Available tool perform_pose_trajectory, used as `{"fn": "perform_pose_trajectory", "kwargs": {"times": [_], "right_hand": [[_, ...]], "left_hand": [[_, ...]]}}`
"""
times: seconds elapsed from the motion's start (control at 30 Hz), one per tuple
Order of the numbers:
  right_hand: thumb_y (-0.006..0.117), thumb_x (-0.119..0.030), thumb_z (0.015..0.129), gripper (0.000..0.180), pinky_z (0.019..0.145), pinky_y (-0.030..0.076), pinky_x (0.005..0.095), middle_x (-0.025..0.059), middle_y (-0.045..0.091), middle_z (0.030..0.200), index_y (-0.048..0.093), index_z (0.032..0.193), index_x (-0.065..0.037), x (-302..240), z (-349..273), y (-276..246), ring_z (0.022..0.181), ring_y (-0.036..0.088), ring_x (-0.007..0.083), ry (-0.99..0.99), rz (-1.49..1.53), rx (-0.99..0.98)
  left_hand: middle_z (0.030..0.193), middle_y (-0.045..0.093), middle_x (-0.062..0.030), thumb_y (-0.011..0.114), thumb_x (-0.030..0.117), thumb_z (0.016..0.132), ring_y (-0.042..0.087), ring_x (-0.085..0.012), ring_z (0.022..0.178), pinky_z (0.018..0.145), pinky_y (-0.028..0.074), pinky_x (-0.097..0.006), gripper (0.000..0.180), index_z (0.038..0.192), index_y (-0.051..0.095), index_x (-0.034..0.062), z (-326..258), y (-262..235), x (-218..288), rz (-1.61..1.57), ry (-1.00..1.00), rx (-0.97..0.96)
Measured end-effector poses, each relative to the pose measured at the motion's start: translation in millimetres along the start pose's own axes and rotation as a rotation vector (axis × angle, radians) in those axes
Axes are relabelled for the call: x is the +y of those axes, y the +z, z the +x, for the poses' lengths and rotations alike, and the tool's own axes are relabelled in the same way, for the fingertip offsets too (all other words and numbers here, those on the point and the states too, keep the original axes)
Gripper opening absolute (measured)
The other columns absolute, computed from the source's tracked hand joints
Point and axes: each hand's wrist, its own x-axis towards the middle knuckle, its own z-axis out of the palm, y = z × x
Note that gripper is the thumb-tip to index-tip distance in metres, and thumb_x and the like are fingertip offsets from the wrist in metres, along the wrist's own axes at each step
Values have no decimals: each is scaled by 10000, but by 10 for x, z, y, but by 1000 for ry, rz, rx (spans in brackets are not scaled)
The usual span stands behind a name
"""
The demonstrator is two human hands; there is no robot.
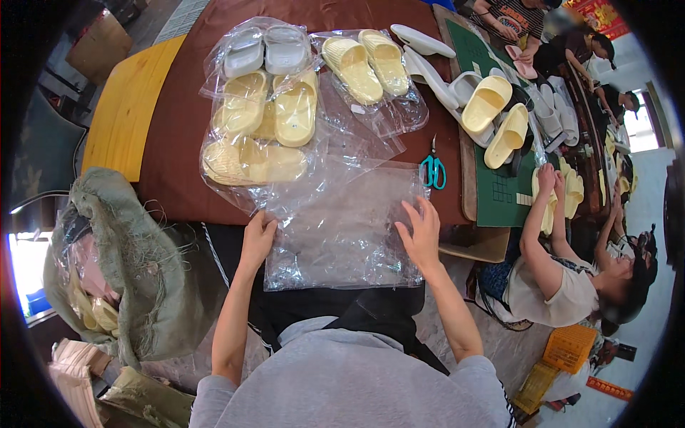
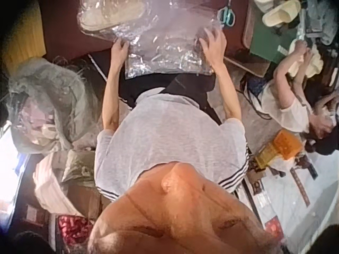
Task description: The person carries a sack of slippers to a work table, gathers plastic bags, and packs pairs of slippers into the plastic bags by hand.
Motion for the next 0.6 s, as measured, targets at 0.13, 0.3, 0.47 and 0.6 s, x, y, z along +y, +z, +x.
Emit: {"fn": "perform_pose_trajectory", "kwargs": {"times": [0.13,0.3,0.47,0.6], "right_hand": [[700,-255,814,652,1109,250,487,247,290,1480,436,1394,-119,55,-216,201,1374,278,409,-16,-16,-188],[709,-310,849,645,995,389,415,199,484,1238,420,1321,21,282,-453,222,1144,485,315,723,365,251],[710,-211,865,360,732,462,255,21,623,939,573,1141,-25,406,-575,193,822,575,101,985,1175,-212],[691,-50,855,232,746,462,244,5,645,942,626,1078,-39,200,-397,-146,829,581,81,613,1106,-61]], "left_hand": [[840,639,-77,538,66,894,585,-141,709,636,473,-297,158,1014,560,-35,-14,-53,-56,-148,-181,-58],[834,616,-43,569,93,878,561,-111,719,634,452,-270,223,1069,555,-22,-18,9,-2,-147,-66,18],[834,599,-15,589,95,891,543,-93,726,648,433,-244,206,1070,570,-5,-3,-36,213,-169,-260,-127],[851,629,-17,575,88,907,567,-93,751,675,431,-232,148,1024,612,5,-167,-125,469,-175,-99,-154]]}}
